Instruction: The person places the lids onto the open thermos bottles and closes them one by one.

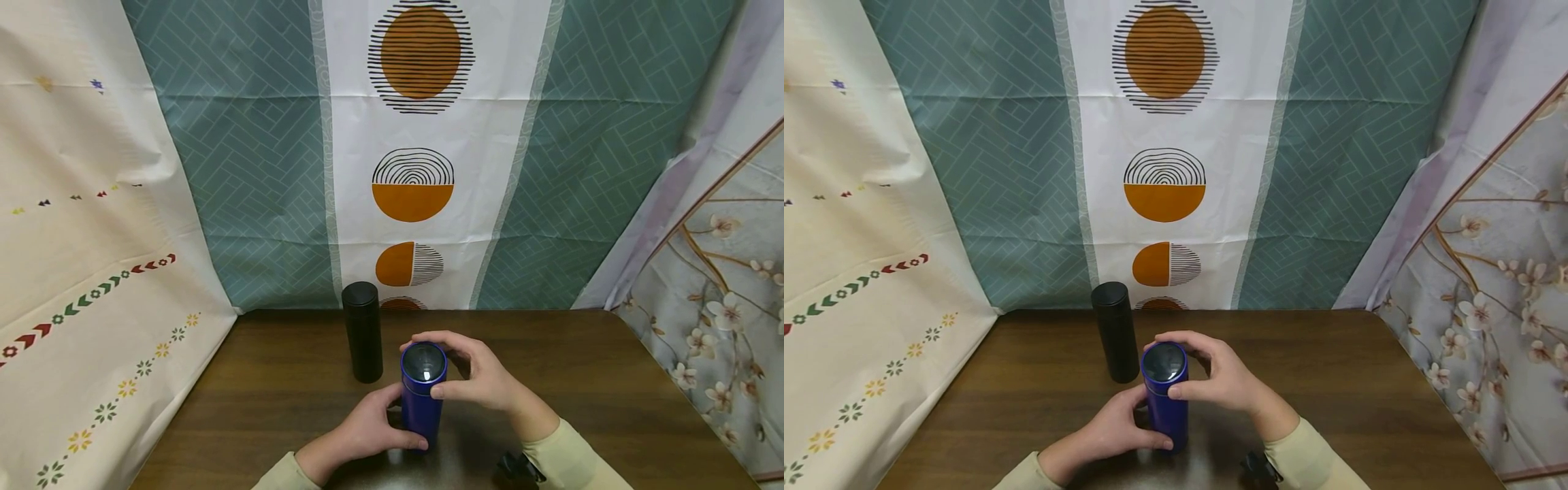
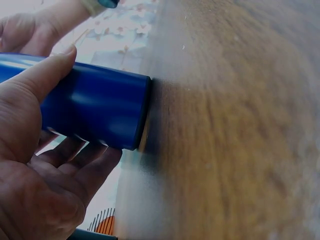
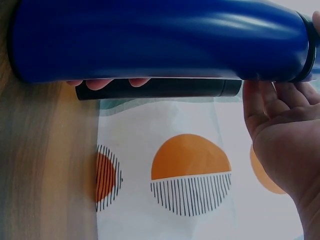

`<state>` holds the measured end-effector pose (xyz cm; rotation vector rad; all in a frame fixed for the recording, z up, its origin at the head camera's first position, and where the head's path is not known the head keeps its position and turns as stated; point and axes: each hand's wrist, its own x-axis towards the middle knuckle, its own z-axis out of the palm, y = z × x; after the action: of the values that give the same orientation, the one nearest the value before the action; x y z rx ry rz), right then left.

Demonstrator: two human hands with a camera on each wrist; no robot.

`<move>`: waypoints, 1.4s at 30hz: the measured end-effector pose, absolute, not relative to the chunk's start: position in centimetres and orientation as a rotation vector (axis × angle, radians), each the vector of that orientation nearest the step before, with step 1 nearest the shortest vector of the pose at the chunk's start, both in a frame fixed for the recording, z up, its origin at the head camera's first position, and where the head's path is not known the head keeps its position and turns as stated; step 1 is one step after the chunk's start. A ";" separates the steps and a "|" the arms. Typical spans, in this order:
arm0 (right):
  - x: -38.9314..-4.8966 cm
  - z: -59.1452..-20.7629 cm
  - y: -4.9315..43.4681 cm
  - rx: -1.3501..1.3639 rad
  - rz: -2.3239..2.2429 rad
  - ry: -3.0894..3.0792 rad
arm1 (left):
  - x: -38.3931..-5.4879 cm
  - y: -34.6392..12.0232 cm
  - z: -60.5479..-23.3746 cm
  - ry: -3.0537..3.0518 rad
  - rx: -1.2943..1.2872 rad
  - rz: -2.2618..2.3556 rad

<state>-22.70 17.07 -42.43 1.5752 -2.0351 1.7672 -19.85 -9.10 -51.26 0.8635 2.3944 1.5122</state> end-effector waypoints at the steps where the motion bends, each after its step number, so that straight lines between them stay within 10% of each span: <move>1: -22.7 -42.5 17.1 1.552 1.770 -2.041 | -19.8 -9.1 -51.2 2.394 0.862 1.512; 42: -21.9 -42.5 16.6 1.453 1.773 -2.164 | -19.8 -9.1 -51.2 2.376 0.870 1.525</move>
<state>-21.89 16.62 -42.52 1.4529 -2.1644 1.7730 -19.82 -9.13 -51.21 0.8701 2.3757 1.5255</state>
